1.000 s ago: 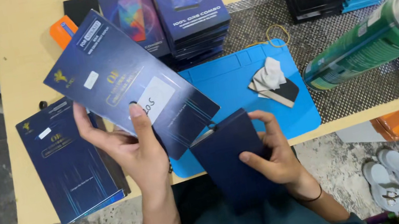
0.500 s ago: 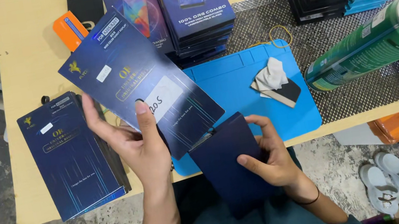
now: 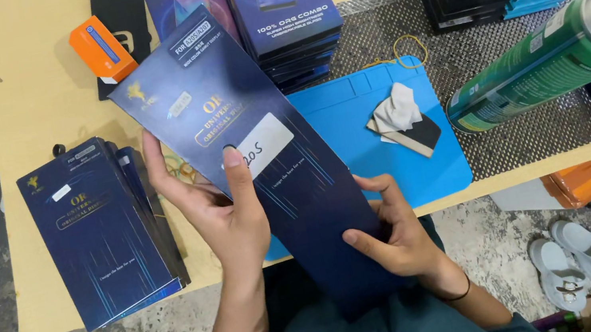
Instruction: The person cleans mobile phone replacement screens using a spray and a cloth, then places each screen into a cardboard box.
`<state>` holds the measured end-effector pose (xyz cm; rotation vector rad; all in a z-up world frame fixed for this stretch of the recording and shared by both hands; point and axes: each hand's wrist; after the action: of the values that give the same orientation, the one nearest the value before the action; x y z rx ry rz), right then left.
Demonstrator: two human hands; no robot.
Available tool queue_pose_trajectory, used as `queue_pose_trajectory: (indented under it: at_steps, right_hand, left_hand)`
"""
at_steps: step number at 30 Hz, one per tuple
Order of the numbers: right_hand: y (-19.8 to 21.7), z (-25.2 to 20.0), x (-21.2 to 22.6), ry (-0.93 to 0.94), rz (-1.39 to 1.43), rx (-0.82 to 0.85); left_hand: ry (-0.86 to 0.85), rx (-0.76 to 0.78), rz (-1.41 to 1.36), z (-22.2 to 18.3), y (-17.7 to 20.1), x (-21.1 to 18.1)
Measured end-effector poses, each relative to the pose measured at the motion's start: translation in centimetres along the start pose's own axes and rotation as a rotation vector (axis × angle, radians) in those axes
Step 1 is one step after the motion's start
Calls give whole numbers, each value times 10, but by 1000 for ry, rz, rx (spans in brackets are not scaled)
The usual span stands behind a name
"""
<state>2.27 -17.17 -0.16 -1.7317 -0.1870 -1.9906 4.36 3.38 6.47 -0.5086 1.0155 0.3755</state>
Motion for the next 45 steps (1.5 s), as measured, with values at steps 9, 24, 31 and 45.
queue_pose_trajectory:
  at_steps: [9, 24, 31, 45]
  right_hand:
    - [-4, -2, -2, -21, -9, -3]
    - [42, 17, 18, 16, -227, -225]
    - [51, 17, 32, 40, -569, -184]
    - [32, -1, 40, -56, -457, -69]
  left_hand:
    - [92, 122, -91, -3, -6, 4]
    - [231, 353, -165, -38, -11, 34]
    - [281, 534, -23, -37, -20, 17]
    - [350, 552, -36, -53, 4, 24]
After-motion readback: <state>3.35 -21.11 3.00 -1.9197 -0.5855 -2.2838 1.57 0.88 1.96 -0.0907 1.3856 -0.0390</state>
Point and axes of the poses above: each hand's wrist, its own z-axis towards the middle knuckle, its own y-axis out of the back of the hand, x = y × z
